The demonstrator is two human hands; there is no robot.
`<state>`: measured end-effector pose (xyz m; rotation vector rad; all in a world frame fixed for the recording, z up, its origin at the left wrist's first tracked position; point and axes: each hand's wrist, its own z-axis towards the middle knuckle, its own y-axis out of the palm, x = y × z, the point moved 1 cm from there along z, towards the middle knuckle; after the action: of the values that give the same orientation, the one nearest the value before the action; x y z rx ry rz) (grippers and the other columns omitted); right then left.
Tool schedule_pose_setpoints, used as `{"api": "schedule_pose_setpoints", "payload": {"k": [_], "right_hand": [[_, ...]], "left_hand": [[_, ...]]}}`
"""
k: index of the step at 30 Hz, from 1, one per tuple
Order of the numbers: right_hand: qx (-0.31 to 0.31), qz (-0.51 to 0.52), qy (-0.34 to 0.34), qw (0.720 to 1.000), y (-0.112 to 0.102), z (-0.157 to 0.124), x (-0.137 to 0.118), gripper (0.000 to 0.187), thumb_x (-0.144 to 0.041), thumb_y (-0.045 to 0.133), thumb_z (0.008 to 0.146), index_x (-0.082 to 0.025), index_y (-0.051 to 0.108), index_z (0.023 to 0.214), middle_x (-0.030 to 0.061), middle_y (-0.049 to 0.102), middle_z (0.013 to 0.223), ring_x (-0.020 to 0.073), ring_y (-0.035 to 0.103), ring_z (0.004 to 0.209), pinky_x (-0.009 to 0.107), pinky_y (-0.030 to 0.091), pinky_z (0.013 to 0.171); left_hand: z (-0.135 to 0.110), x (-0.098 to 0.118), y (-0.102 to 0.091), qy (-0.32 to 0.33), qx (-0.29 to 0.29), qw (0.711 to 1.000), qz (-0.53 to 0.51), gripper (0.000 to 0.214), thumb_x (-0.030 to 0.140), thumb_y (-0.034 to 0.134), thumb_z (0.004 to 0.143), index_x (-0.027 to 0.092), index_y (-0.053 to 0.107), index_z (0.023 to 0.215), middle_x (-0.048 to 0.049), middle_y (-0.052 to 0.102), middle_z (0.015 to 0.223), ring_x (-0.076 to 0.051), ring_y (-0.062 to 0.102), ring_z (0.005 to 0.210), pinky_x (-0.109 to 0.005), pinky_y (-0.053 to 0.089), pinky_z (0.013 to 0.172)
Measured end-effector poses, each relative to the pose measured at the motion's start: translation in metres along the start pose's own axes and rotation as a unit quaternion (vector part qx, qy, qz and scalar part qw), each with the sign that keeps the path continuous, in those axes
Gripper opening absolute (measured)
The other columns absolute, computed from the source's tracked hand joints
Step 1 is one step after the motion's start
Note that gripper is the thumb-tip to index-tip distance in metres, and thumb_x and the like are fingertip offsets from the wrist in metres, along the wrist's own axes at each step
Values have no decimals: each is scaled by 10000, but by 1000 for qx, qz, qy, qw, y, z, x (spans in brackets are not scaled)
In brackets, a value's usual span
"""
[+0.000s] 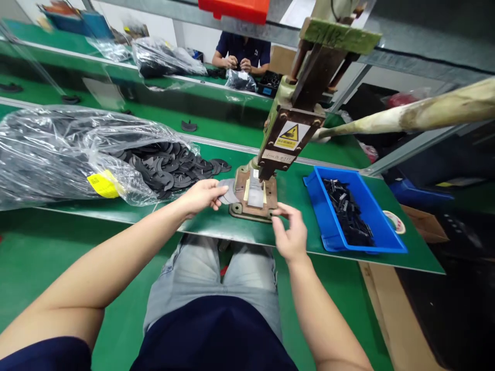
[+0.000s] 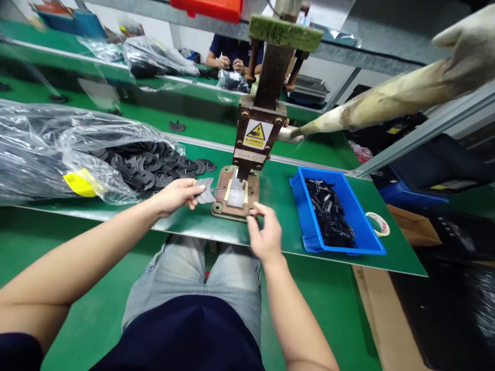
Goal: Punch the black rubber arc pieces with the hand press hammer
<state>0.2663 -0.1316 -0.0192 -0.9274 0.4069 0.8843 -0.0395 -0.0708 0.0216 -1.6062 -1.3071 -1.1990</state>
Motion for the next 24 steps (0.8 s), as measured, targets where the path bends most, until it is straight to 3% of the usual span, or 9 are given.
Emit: {"api": "schedule_pose_setpoints", "payload": {"k": [2, 5, 10, 14, 16, 18, 21, 24], "right_hand": [[58, -26, 45, 997, -16, -4, 24, 393, -375, 610, 1006, -202, 636, 1358, 99, 754, 1101, 199, 742, 1020, 423, 643, 959], [93, -58, 75, 991, -28, -15, 48, 339, -400, 600, 1005, -186, 679, 1256, 101, 767, 1049, 200, 743, 933, 394, 648, 847], [114, -97, 54, 987, -26, -30, 53, 183, -356, 612, 979, -228, 726, 1043, 98, 784, 979, 242, 760, 920, 449, 648, 852], [122, -111, 48, 985, -26, -32, 52, 168, -335, 600, 986, -237, 718, 1053, 82, 786, 940, 237, 766, 862, 439, 647, 806], [123, -112, 50, 985, -27, -32, 53, 179, -341, 586, 996, -236, 718, 1054, 82, 788, 938, 235, 767, 858, 433, 647, 806], [118, -108, 53, 986, -28, -32, 54, 195, -346, 573, 1004, -233, 725, 1053, 79, 785, 919, 229, 764, 847, 421, 640, 802], [100, -91, 55, 989, -27, -31, 54, 241, -339, 536, 1026, -224, 740, 1080, 66, 772, 880, 210, 752, 814, 396, 619, 781], [62, -64, 54, 994, -27, -28, 48, 304, -339, 485, 1051, -220, 761, 1090, 55, 749, 835, 197, 735, 787, 376, 601, 754]], "left_hand": [[31, -1, -10, -29, 62, 997, -22, 408, 408, 869, 895, 187, 537, 811, 7, 639, 655, -91, 628, 531, -185, 543, 525], [90, 8, -15, -69, 109, 991, -33, 416, 317, 904, 872, 190, 510, 830, -7, 663, 684, -100, 657, 529, -188, 563, 523], [191, 54, -4, -30, 165, 984, -54, 293, 282, 833, 942, 141, 582, 990, -16, 662, 714, -81, 658, 561, -182, 593, 601], [228, 70, 1, 6, 192, 980, -52, 314, 220, 792, 946, 123, 585, 1163, -37, 679, 854, -102, 703, 675, -203, 608, 674], [223, 62, -1, 13, 203, 978, -40, 299, 177, 775, 932, 139, 601, 1172, -39, 682, 914, -103, 690, 691, -205, 585, 665], [201, 47, -7, 32, 208, 978, -10, 223, 173, 744, 941, 156, 640, 1137, -35, 691, 942, -102, 671, 713, -198, 552, 662], [139, 18, -18, 121, 184, 965, 140, 150, 273, 745, 942, 189, 723, 1065, -38, 724, 929, -150, 671, 793, -228, 546, 729], [63, -17, -26, 213, 139, 918, 305, 163, 356, 748, 937, 244, 772, 1053, -65, 757, 1023, -227, 701, 944, -326, 575, 906]]}}
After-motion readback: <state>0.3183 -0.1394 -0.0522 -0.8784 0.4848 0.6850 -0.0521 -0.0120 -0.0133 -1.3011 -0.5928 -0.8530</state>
